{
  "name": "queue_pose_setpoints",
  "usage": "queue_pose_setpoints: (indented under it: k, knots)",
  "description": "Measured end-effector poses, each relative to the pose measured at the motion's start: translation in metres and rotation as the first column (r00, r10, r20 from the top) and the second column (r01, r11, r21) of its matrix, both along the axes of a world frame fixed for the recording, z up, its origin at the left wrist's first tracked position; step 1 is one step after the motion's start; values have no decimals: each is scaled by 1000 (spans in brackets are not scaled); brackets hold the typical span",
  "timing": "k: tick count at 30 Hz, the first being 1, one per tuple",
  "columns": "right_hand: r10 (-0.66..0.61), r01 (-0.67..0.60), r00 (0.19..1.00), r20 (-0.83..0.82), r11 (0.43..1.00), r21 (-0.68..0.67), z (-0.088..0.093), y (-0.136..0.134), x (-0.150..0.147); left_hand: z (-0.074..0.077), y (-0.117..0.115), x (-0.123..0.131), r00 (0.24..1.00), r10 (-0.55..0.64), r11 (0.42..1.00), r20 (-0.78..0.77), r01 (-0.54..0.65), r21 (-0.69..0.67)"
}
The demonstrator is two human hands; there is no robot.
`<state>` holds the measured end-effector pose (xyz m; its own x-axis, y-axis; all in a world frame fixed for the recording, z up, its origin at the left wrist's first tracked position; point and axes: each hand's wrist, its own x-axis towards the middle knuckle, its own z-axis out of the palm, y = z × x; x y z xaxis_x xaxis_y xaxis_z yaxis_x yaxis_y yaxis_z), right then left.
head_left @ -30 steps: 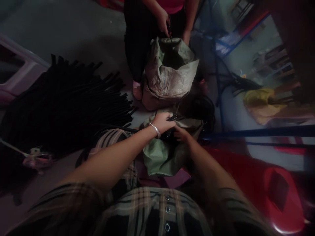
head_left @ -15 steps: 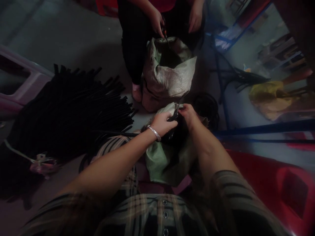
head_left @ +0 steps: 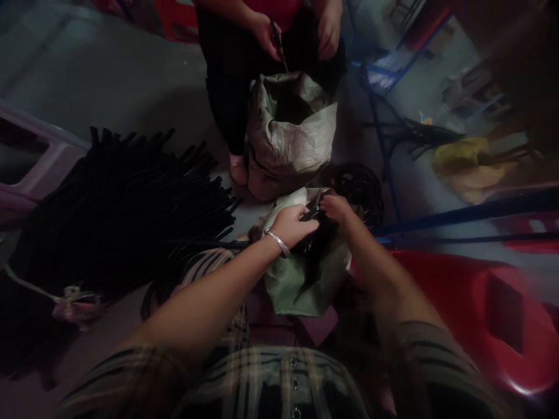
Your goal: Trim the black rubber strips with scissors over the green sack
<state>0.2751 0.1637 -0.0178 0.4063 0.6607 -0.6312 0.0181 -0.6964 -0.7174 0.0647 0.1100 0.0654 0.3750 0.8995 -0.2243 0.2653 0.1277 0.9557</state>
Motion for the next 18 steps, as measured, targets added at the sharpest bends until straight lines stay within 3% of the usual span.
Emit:
queue_pose_setpoints:
  k: [1, 5, 8, 10, 15, 18]
  knots:
    - [-54, 53, 997, 47, 998, 22, 10, -17, -6, 1, 0, 1, 1000, -1, 1000, 0, 1, 3]
    - [15, -20, 1000, 19, 965, 262, 47, -88, -37, 6, -3, 4, 1000, -13, 1000, 0, 13, 4]
    - [81, -75, 997, -13, 966, 248, 63, -126, -64, 6, -9, 8, 999, -42, 999, 3, 42, 1]
    - [90, -79, 995, -35, 964, 255, 66, -137, -78, 5, -14, 11, 997, -76, 997, -17, 76, -7]
    - [-83, 144, 970, -228, 953, 265, 63, -140, -97, 5, -17, 16, 985, -114, 990, -126, 123, 69]
    - [-125, 204, 948, -292, 944, 259, 52, -143, -99, 3, -17, 17, 968, -166, 985, -187, 173, 25]
